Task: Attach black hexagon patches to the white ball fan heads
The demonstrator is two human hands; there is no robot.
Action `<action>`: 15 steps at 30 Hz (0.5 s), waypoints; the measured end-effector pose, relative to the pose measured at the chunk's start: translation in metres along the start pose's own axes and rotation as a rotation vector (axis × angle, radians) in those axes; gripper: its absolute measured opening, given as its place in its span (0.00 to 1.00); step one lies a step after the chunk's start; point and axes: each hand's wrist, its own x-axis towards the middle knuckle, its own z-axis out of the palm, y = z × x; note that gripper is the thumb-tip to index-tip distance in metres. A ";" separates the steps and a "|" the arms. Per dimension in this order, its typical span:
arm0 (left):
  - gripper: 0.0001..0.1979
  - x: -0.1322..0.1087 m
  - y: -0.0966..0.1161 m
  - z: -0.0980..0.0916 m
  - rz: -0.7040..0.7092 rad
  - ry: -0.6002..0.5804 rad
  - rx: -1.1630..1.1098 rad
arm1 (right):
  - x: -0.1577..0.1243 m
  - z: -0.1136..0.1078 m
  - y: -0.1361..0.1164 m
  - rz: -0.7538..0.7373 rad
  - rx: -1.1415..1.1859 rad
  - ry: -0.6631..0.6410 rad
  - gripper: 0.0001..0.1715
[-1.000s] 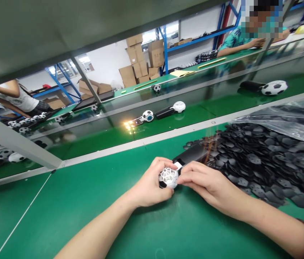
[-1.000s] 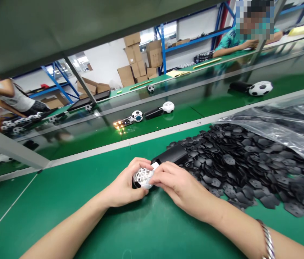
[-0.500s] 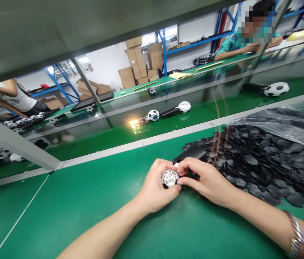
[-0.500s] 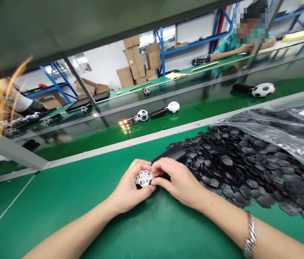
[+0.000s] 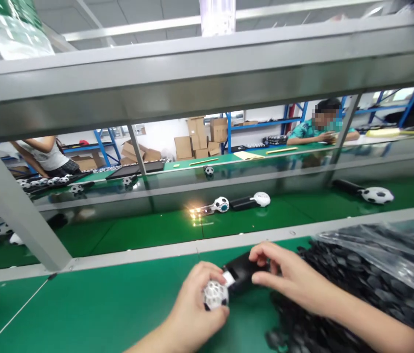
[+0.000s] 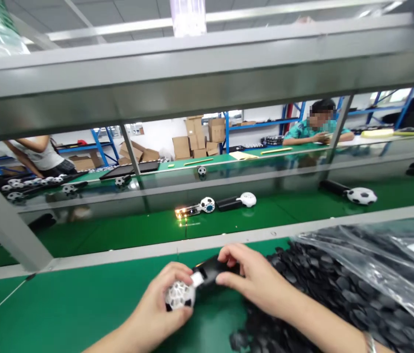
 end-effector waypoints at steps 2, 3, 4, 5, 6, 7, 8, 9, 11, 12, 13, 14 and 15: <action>0.17 0.025 -0.017 -0.029 0.014 0.138 0.155 | 0.027 -0.022 0.027 0.020 -0.172 0.093 0.14; 0.15 0.040 -0.029 -0.044 0.014 0.214 0.268 | 0.042 -0.032 0.042 0.057 -0.274 0.094 0.16; 0.14 0.055 -0.043 -0.059 0.005 0.301 0.393 | 0.058 -0.041 0.057 0.093 -0.317 0.099 0.16; 0.13 0.070 -0.058 -0.073 -0.012 0.365 0.448 | 0.075 -0.048 0.070 0.120 -0.349 0.104 0.17; 0.12 0.084 -0.073 -0.084 -0.026 0.409 0.485 | 0.092 -0.053 0.081 0.147 -0.383 0.113 0.18; 0.12 0.095 -0.088 -0.094 -0.048 0.454 0.520 | 0.109 -0.057 0.090 0.170 -0.413 0.126 0.18; 0.11 0.104 -0.102 -0.101 -0.077 0.491 0.547 | 0.126 -0.058 0.098 0.189 -0.444 0.140 0.18; 0.11 0.109 -0.115 -0.105 -0.109 0.526 0.575 | 0.141 -0.058 0.104 0.204 -0.472 0.152 0.17; 0.11 0.114 -0.135 -0.109 -0.171 0.579 0.627 | 0.169 -0.055 0.114 0.214 -0.518 0.149 0.16; 0.12 0.114 -0.142 -0.109 -0.190 0.588 0.649 | 0.180 -0.052 0.119 0.213 -0.535 0.134 0.16; 0.14 0.112 -0.147 -0.108 -0.197 0.588 0.669 | 0.189 -0.049 0.123 0.212 -0.551 0.112 0.15; 0.15 0.111 -0.150 -0.107 -0.197 0.582 0.688 | 0.196 -0.046 0.128 0.213 -0.564 0.088 0.15; 0.17 0.109 -0.151 -0.106 -0.192 0.574 0.707 | 0.202 -0.043 0.132 0.220 -0.577 0.064 0.14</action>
